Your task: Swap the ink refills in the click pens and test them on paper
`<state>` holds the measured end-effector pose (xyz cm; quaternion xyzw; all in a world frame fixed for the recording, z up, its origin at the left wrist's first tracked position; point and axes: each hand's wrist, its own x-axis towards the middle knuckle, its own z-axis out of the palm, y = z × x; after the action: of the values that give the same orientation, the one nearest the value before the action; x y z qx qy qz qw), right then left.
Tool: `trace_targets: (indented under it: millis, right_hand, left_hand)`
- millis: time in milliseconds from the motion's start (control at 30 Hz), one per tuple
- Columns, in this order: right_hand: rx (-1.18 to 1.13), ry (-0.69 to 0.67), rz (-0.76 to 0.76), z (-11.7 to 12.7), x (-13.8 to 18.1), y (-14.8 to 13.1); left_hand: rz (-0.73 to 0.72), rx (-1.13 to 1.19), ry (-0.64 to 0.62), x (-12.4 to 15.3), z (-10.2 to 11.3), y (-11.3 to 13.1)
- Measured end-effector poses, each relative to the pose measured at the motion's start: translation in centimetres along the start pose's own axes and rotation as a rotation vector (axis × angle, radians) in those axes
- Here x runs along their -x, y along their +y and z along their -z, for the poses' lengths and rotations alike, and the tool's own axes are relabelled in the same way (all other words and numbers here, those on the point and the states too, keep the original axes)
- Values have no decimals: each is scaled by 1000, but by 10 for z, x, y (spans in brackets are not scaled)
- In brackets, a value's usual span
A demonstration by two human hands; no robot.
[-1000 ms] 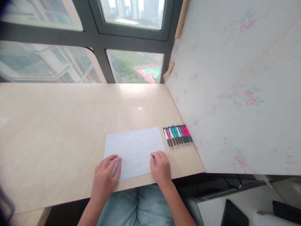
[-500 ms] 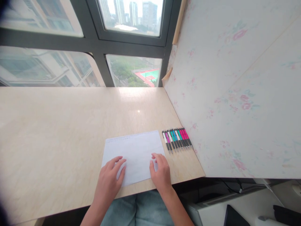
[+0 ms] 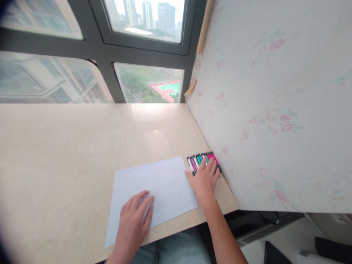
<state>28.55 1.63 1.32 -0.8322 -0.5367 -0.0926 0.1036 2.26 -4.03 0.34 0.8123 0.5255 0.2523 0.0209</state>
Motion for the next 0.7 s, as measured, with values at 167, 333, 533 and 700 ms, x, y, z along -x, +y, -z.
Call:
trace_targets:
  millis: [167,333,533,700]
  right_hand:
    - [79,-156,-51,1,-19,4]
    - [90,-255,-105,3,-32,16]
    - [79,-372,-188,7,-45,21]
    - [109,-443,-204,3,-56,25]
  left_hand:
    - [13,17,-28,0,2,2]
    - [37,49,-61,0,3,3]
    - [52,74,-61,1,2,3]
    - [48,62,-65,1,2,3]
